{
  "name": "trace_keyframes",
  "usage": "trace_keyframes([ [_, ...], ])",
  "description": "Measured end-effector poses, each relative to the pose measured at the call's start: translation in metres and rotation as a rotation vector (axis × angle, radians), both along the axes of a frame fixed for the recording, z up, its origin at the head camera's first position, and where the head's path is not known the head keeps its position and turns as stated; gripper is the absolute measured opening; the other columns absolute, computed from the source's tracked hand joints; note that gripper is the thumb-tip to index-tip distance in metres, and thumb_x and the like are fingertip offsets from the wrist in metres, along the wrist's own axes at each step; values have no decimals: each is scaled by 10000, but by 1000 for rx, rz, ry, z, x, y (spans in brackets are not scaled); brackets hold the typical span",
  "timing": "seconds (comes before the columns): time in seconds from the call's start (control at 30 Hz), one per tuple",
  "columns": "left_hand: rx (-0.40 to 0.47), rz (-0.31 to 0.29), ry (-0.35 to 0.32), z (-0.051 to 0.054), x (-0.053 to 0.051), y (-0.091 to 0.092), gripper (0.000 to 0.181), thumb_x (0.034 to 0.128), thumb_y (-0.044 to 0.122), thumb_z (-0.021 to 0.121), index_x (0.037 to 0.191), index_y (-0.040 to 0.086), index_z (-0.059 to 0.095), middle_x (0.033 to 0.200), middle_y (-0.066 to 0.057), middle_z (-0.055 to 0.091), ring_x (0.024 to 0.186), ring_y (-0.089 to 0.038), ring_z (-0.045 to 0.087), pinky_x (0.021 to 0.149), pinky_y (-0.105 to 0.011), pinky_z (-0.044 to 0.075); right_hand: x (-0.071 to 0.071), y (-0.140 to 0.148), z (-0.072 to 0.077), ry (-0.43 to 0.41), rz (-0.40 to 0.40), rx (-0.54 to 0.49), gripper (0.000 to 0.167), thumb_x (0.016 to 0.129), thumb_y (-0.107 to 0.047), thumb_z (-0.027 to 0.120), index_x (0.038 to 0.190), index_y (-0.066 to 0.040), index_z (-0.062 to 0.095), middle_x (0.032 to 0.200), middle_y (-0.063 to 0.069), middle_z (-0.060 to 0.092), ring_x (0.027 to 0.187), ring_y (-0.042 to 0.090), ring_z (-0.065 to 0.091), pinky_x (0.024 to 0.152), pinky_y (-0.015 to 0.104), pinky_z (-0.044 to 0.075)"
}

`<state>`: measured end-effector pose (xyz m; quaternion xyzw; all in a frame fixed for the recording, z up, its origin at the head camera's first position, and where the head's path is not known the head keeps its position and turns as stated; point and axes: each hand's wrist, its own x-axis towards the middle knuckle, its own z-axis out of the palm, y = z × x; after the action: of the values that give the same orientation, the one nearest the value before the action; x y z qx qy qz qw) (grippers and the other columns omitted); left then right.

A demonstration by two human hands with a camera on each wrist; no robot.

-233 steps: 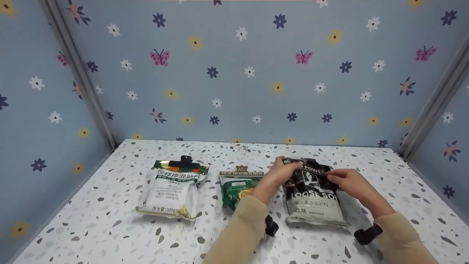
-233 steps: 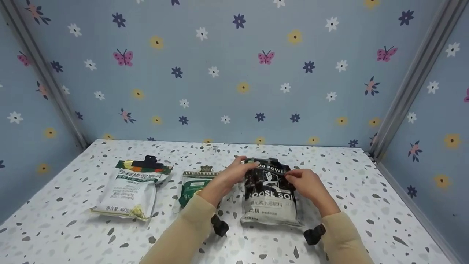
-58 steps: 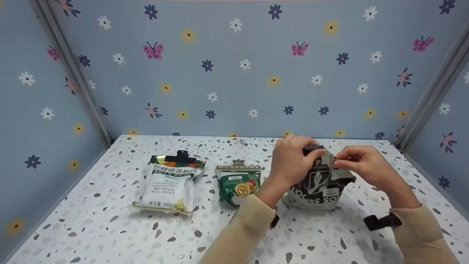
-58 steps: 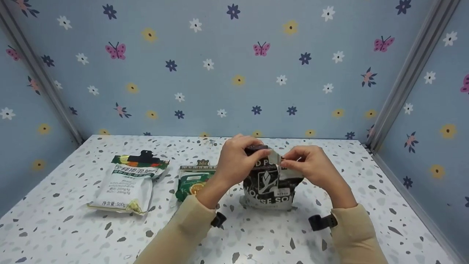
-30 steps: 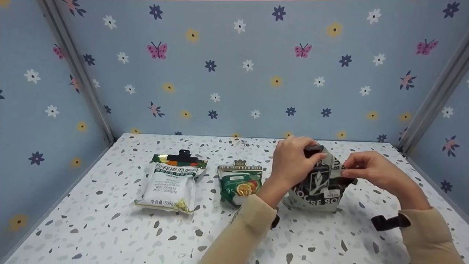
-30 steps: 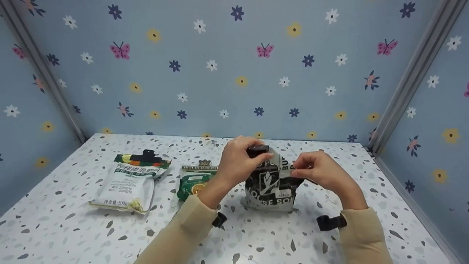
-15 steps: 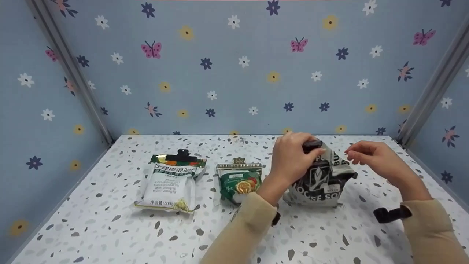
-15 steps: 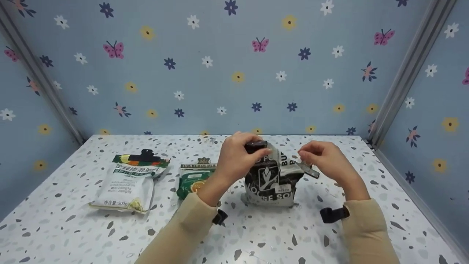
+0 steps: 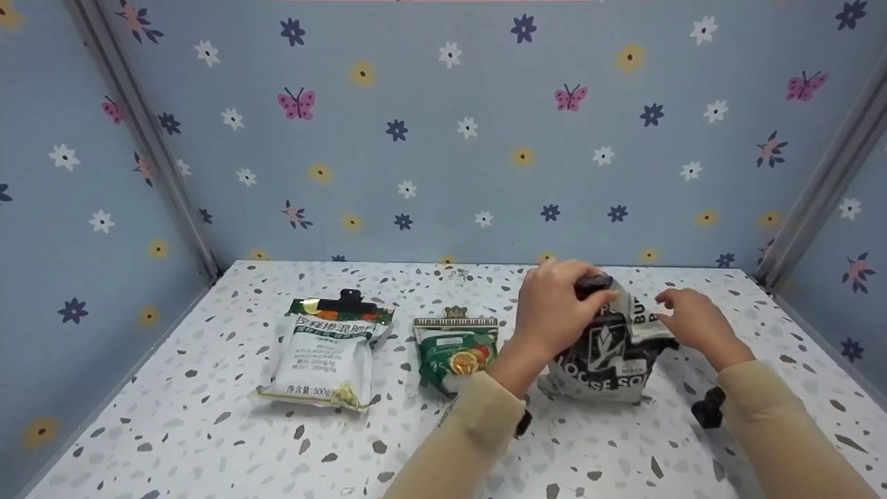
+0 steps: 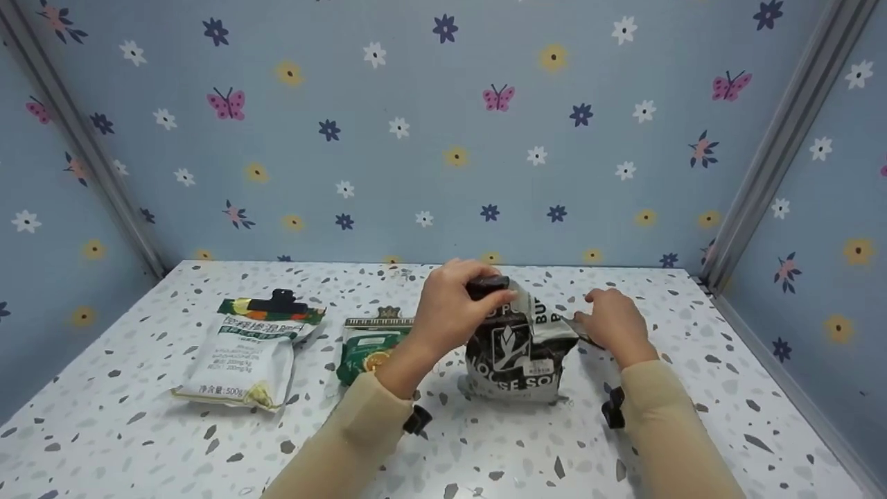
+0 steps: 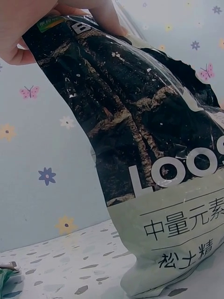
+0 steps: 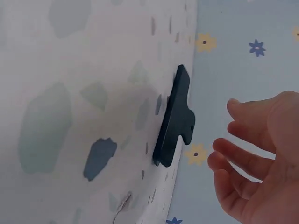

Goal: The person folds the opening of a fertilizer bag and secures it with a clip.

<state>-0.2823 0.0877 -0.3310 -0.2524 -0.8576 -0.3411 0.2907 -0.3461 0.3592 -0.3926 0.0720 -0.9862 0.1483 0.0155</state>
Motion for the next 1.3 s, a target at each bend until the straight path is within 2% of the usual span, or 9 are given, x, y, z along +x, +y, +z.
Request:
trace_keyframes([
  [0.17, 14, -5, 10, 0, 0, -1, 260, 861, 441, 765, 988, 214, 750, 952, 109, 713, 920, -89, 627, 1088, -339, 377, -10, -3, -1, -105, -47, 95, 360, 1000, 4, 521, 1327, 151, 493, 1261, 342, 547, 1096, 497, 559, 874, 594, 483],
  [0.27, 15, -3, 10, 0, 0, -1, 266, 860, 446, 764, 991, 215, 749, 952, 105, 711, 923, -89, 624, 1079, -340, 385, -14, -4, -6, -109, -62, 114, 314, 973, 45, 531, 1272, 138, 549, 1234, 316, 576, 1092, 492, 562, 882, 605, 476],
  [0.4, 10, 0, -2, -1, 2, 0, 273, 863, 454, 758, 996, 216, 749, 956, 102, 709, 928, -92, 620, 1048, -336, 411, -16, -4, -13, -83, -65, 124, 278, 927, 2, 619, 1173, 130, 603, 1129, 294, 620, 1024, 472, 591, 841, 590, 490],
  [0.53, 3, 9, 2, -1, 2, 0, 279, 870, 455, 753, 1022, 221, 753, 986, 104, 714, 961, -95, 632, 1003, -333, 439, -16, -3, -15, -73, -81, 78, 268, 927, -50, 635, 1127, 125, 601, 1070, 275, 627, 970, 445, 603, 794, 567, 500],
  [0.67, 5, 14, 13, 0, 1, 0, 279, 866, 453, 758, 1022, 221, 752, 990, 106, 716, 957, -89, 633, 967, -318, 452, -18, -4, -15, -61, -83, 29, 246, 954, -24, 578, 1147, 129, 574, 1072, 278, 613, 983, 438, 593, 813, 560, 491],
  [0.87, 10, 16, 2, -1, 0, -1, 272, 858, 449, 768, 1001, 219, 749, 973, 103, 713, 943, -91, 630, 1023, -329, 427, -16, -4, -18, 17, -43, 13, 213, 922, -22, 615, 1083, 116, 634, 1013, 267, 599, 941, 429, 582, 813, 570, 481],
  [1.1, -2, 16, -8, -1, 0, 0, 278, 858, 450, 766, 1001, 212, 745, 960, 105, 711, 936, -95, 629, 1084, -347, 381, -8, -5, -18, 11, -52, -71, 228, 908, -85, 638, 1071, 75, 633, 1012, 250, 641, 911, 409, 600, 787, 559, 483],
  [1.2, -2, 17, -6, 0, 0, 0, 279, 859, 452, 764, 1002, 213, 746, 965, 102, 711, 940, -96, 629, 1067, -341, 395, -4, -6, -15, 13, -51, -106, 202, 912, -113, 646, 1042, 41, 639, 977, 209, 656, 860, 353, 598, 744, 528, 481],
  [1.3, 1, 14, -5, 1, 0, -1, 279, 859, 457, 762, 1001, 217, 748, 967, 103, 712, 933, -87, 624, 1019, -324, 427, 1, -6, -10, 23, -56, -150, 210, 914, -125, 660, 1053, 31, 642, 1009, 211, 654, 889, 350, 602, 751, 516, 486],
])
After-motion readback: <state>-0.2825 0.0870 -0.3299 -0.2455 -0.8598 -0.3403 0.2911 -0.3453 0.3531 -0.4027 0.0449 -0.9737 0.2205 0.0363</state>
